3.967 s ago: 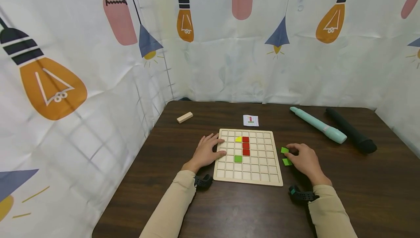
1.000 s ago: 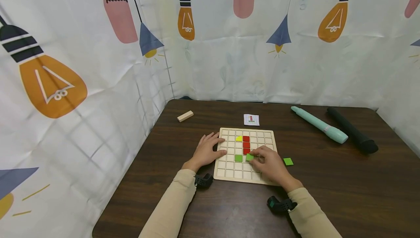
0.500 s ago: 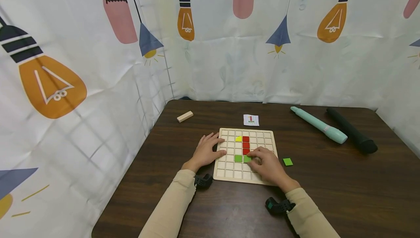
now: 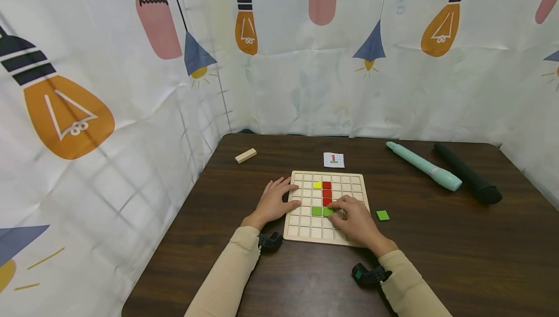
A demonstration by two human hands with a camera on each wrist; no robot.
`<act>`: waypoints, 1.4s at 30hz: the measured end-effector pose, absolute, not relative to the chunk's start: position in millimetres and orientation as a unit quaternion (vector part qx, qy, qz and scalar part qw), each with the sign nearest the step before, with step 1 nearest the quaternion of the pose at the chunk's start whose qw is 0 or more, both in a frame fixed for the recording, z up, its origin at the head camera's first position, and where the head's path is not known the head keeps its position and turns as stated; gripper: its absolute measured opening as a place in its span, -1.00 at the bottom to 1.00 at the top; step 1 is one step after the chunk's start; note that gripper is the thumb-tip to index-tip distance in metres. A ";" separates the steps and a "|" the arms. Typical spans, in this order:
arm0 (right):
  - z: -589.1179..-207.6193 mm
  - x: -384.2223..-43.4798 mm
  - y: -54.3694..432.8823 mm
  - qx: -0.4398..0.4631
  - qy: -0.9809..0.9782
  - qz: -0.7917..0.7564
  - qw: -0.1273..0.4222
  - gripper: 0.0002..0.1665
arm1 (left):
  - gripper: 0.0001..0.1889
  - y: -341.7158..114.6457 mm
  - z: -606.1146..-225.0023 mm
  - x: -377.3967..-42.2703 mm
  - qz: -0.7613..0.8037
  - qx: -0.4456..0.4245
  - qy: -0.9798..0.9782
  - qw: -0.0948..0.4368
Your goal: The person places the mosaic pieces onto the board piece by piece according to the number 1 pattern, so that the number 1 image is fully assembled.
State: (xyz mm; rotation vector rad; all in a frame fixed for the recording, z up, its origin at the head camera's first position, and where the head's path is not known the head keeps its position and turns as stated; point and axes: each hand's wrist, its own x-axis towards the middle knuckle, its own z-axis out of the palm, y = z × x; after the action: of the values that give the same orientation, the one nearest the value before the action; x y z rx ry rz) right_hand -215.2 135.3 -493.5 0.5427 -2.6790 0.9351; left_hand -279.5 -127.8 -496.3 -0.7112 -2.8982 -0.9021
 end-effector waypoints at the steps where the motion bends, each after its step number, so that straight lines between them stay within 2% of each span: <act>1: -493.3 -215.0 135.3 0.187 -0.920 0.320 0.127 -0.76 | -0.42 -127.8 -496.5 -279.5 -0.290 -0.228 -0.929 0.012; 28: -492.6 -215.7 135.8 0.191 -0.921 0.316 0.124 -0.70 | -0.42 -127.6 -494.3 -279.6 -0.287 -0.229 -0.930 0.003; 42: -485.8 -214.9 145.3 0.168 -0.904 0.371 0.129 -0.81 | -0.41 -127.7 -492.4 -278.0 -0.293 -0.230 -0.928 0.002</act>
State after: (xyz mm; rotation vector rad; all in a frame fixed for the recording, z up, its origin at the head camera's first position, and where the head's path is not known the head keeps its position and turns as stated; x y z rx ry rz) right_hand -214.9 145.3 -485.8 0.4888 -2.6288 1.0797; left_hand -278.0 -127.7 -492.4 -0.7231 -2.9112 -0.9201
